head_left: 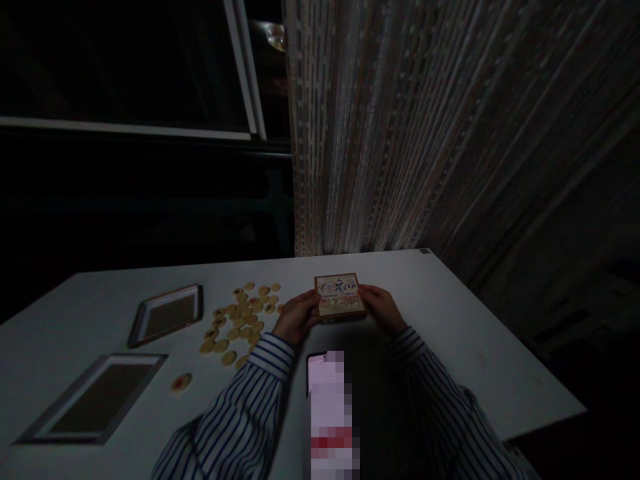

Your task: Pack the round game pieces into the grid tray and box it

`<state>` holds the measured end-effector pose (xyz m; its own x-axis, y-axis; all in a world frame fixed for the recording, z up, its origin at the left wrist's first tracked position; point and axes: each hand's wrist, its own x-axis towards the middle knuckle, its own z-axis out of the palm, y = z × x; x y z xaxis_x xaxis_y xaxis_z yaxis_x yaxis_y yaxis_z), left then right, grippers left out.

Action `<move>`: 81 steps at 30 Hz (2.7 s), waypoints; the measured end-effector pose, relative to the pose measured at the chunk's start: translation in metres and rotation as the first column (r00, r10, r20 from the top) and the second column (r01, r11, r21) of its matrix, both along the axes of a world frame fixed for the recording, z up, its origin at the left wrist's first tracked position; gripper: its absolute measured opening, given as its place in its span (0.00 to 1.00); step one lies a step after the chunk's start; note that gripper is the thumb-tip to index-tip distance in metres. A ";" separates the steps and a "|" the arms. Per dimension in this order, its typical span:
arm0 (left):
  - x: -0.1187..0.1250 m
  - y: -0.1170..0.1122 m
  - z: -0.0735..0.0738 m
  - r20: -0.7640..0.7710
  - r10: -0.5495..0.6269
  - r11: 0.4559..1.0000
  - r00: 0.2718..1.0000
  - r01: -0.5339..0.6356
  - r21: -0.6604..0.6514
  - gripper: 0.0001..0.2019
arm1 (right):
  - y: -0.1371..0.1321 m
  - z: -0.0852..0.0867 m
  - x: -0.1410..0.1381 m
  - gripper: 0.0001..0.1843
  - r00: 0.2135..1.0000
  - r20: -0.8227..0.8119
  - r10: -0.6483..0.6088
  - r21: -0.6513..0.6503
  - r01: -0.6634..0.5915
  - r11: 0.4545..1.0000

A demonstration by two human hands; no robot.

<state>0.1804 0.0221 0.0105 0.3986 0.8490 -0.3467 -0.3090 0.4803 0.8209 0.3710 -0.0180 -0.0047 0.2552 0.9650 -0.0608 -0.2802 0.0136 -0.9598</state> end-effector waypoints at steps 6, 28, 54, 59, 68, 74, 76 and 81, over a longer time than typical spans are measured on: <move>0.007 0.001 -0.001 -0.033 0.025 1.000 0.999 -0.026 -0.017 0.13 | 0.000 -0.001 0.011 0.19 1.000 0.004 -0.011 0.000 0.011 1.000; 0.055 0.003 0.001 -0.003 -0.053 0.999 0.999 0.053 -0.012 0.10 | -0.006 -0.001 0.058 0.18 0.998 0.061 -0.027 -0.014 0.028 1.000; 0.131 0.019 -0.014 0.017 -0.071 0.995 0.997 0.072 -0.074 0.11 | 0.009 -0.005 0.135 0.10 0.987 0.160 0.018 -0.139 0.005 0.990; 0.144 0.023 -0.017 -0.023 -0.043 0.997 0.999 0.041 -0.070 0.10 | 0.013 -0.006 0.145 0.09 0.982 0.186 0.023 -0.150 0.005 0.989; 0.166 0.037 -0.032 -0.090 0.006 1.000 0.996 -0.009 -0.030 0.06 | 0.026 -0.013 0.162 0.08 0.961 0.272 -0.046 -0.156 0.091 0.983; 0.179 0.049 -0.042 -0.138 0.012 1.000 0.990 -0.010 0.010 0.05 | 0.034 -0.018 0.172 0.07 0.948 0.311 -0.066 -0.160 0.121 0.980; 0.182 0.052 -0.044 -0.151 0.009 1.000 0.989 -0.006 0.021 0.04 | 0.036 -0.020 0.175 0.08 0.946 0.318 -0.068 -0.161 0.125 0.979; 0.189 0.059 -0.049 -0.199 0.015 0.998 0.980 -0.005 0.055 0.03 | 0.042 -0.027 0.181 0.08 0.939 0.336 -0.075 -0.171 0.139 0.975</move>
<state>0.3694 0.0814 -0.0386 0.3176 0.8721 -0.3722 -0.1411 0.4317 0.8909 0.5524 0.0242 -0.0314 0.3926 0.9097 -0.1357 0.0410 -0.1647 -0.9855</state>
